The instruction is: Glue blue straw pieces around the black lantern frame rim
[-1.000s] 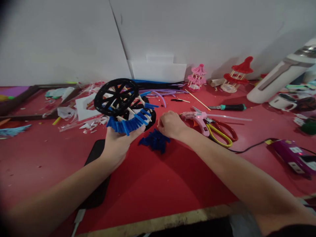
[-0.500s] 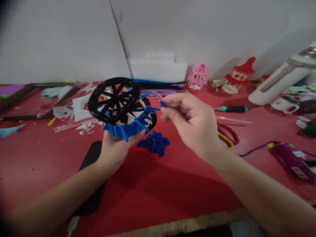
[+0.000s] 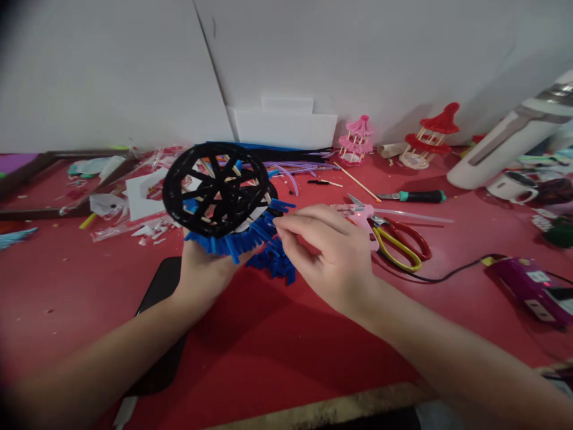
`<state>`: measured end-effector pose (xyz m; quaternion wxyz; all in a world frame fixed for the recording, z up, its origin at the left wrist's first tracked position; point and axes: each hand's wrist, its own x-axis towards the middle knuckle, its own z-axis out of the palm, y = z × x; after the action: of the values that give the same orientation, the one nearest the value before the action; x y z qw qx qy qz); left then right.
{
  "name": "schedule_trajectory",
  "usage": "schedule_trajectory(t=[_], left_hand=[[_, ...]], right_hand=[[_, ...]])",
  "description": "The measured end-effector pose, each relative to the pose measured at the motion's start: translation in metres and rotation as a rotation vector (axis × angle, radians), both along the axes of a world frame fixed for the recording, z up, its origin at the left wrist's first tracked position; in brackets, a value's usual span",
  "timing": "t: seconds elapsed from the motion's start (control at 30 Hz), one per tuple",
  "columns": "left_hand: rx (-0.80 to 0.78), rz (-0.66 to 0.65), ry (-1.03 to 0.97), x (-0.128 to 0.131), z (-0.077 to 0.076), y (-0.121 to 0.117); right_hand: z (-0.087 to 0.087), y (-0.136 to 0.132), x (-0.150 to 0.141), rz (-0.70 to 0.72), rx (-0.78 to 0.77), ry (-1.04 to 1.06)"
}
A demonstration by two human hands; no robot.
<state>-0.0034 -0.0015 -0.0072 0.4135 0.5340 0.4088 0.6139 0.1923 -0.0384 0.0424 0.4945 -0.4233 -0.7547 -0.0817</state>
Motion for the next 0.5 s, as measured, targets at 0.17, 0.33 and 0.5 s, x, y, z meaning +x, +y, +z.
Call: schedule_trajectory(t=[0.17, 0.33, 0.5], left_hand=[[0.003, -0.015, 0.0, 0.0001, -0.0018, 0.0004], [0.022, -0.003, 0.026, 0.0005, -0.0025, -0.0002], [0.025, -0.063, 0.01, 0.0004, -0.0043, 0.0016]], right_hand=[[-0.0041, 0.0024, -0.0006, 0.004, 0.004, -0.001], [-0.0052, 0.0038, -0.0002, 0.042, 0.024, -0.048], [-0.0061, 0.0053, 0.0023, 0.073, 0.012, -0.075]])
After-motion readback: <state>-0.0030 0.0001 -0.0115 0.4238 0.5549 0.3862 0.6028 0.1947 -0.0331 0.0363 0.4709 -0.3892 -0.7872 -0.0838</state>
